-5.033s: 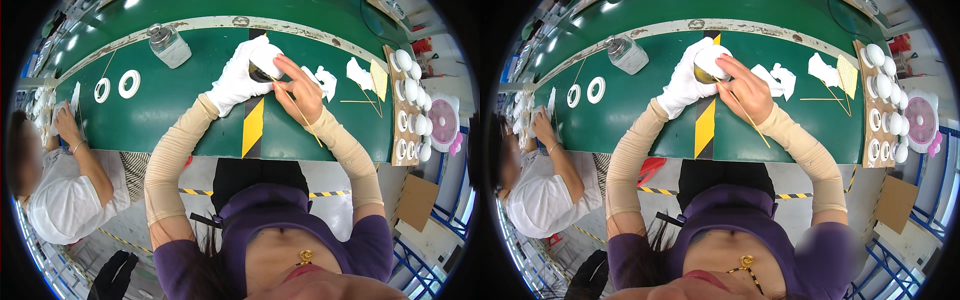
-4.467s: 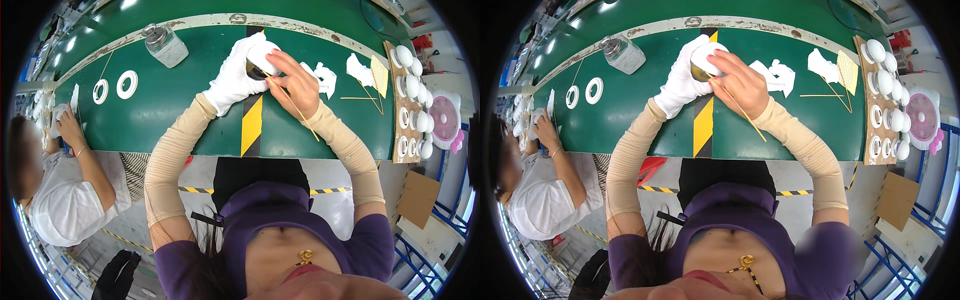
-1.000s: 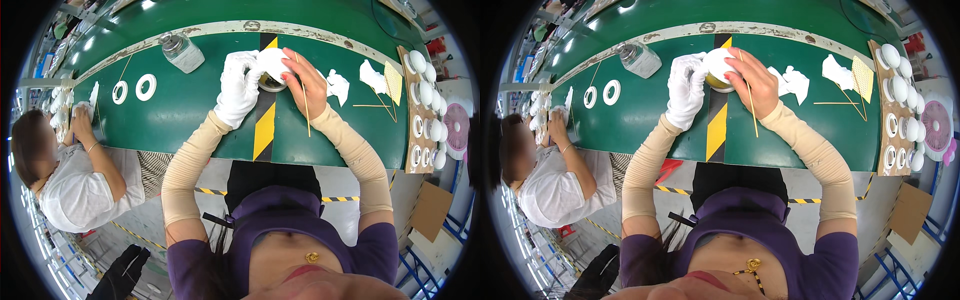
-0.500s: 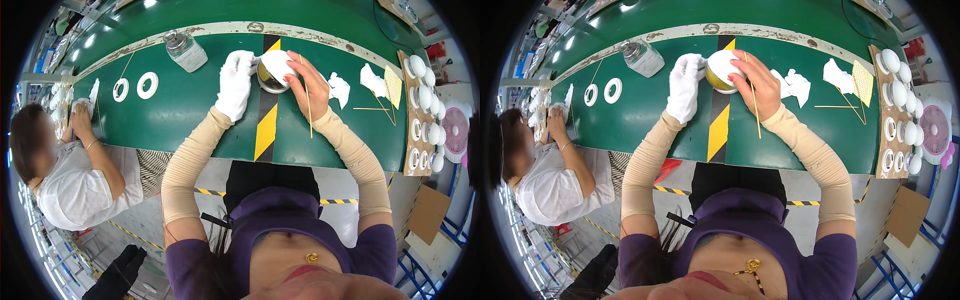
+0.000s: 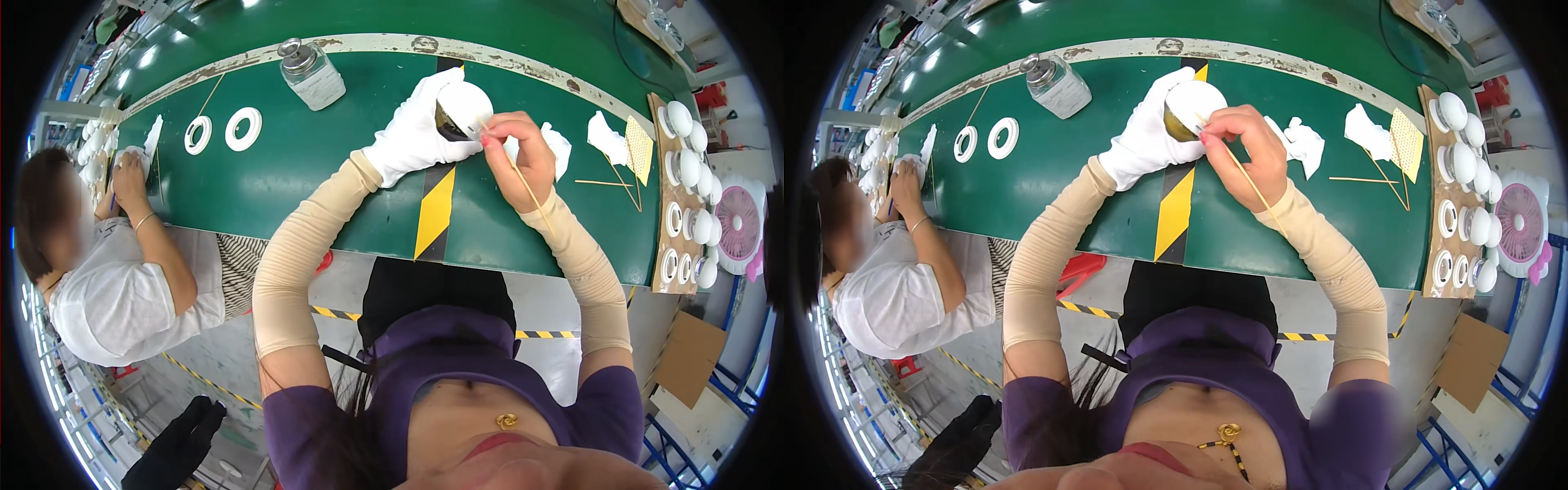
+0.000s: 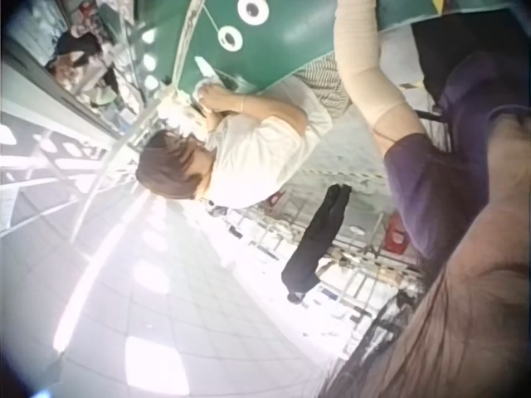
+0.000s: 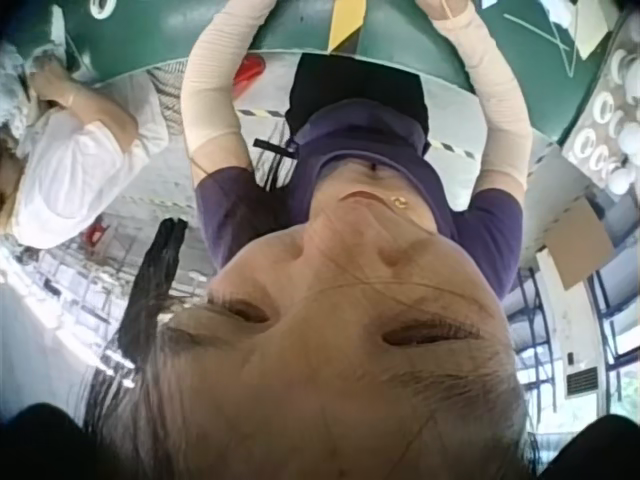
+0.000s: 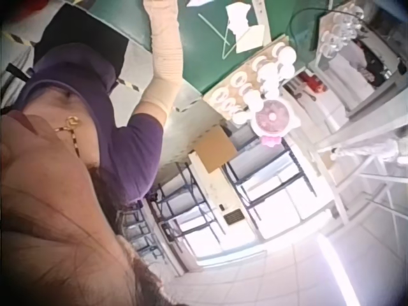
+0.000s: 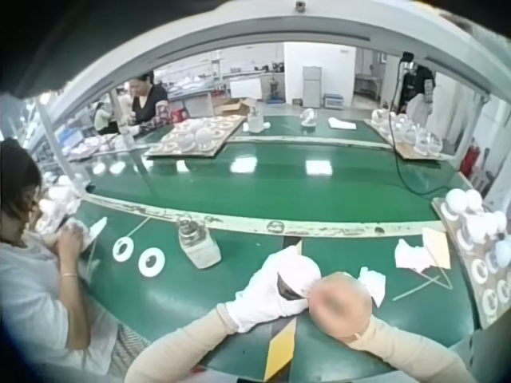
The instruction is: Cleaning the interior of a white electronic component shell using a wooden swab.
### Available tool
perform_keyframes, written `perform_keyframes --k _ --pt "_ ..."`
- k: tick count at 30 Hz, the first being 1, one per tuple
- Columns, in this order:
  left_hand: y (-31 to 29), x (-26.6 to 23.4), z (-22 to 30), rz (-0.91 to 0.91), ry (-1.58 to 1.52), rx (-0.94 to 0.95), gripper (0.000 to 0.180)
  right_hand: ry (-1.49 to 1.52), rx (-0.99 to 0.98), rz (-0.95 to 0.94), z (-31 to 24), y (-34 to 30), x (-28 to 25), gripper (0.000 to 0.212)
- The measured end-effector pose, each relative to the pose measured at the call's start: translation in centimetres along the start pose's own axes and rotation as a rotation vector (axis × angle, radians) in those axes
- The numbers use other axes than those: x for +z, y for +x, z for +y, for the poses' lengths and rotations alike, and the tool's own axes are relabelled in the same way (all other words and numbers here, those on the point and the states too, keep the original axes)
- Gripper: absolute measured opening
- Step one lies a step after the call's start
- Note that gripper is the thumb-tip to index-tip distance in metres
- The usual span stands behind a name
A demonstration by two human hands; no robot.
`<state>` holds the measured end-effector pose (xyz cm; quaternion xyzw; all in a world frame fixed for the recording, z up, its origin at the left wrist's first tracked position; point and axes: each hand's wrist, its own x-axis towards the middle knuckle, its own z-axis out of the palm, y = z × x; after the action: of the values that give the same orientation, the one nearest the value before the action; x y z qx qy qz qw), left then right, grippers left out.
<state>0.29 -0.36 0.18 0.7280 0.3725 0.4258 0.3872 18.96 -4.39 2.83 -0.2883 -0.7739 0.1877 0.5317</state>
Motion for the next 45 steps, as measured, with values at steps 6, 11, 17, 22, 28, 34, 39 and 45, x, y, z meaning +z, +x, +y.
perform_keyframes --k 6,11,17,22,28,34,39,45 --pt "-0.2 0.1 -0.2 0.074 0.222 0.234 0.087 -0.052 0.045 -0.136 0.2 0.4 0.0 0.021" --pt "0.1 -0.3 -0.5 0.049 0.222 0.251 0.088 -0.185 -0.115 -0.109 0.4 1.2 -0.4 0.019" --pt "-0.1 0.0 -0.2 0.033 0.052 0.129 0.093 -0.151 0.027 0.009 1.1 0.5 0.0 0.021" --pt "-0.2 0.2 -1.7 0.022 -0.081 0.107 0.091 -0.146 -0.117 -0.079 0.5 0.7 0.0 0.025" --pt "-0.2 0.4 -1.8 -0.005 -0.143 0.083 0.086 -0.209 -0.120 -0.088 0.3 0.5 0.2 0.026" --pt "-0.2 0.3 -1.1 0.021 -0.048 0.111 0.086 -0.318 -0.134 -0.063 -0.2 0.8 0.3 0.023" --pt "-0.2 0.4 -1.1 0.039 -0.027 0.106 0.085 -0.311 -0.137 -0.078 0.1 0.9 0.6 0.028" --pt "-0.1 1.0 -2.0 0.095 0.006 0.195 0.083 -0.318 -0.133 -0.072 0.2 1.1 1.4 0.023"
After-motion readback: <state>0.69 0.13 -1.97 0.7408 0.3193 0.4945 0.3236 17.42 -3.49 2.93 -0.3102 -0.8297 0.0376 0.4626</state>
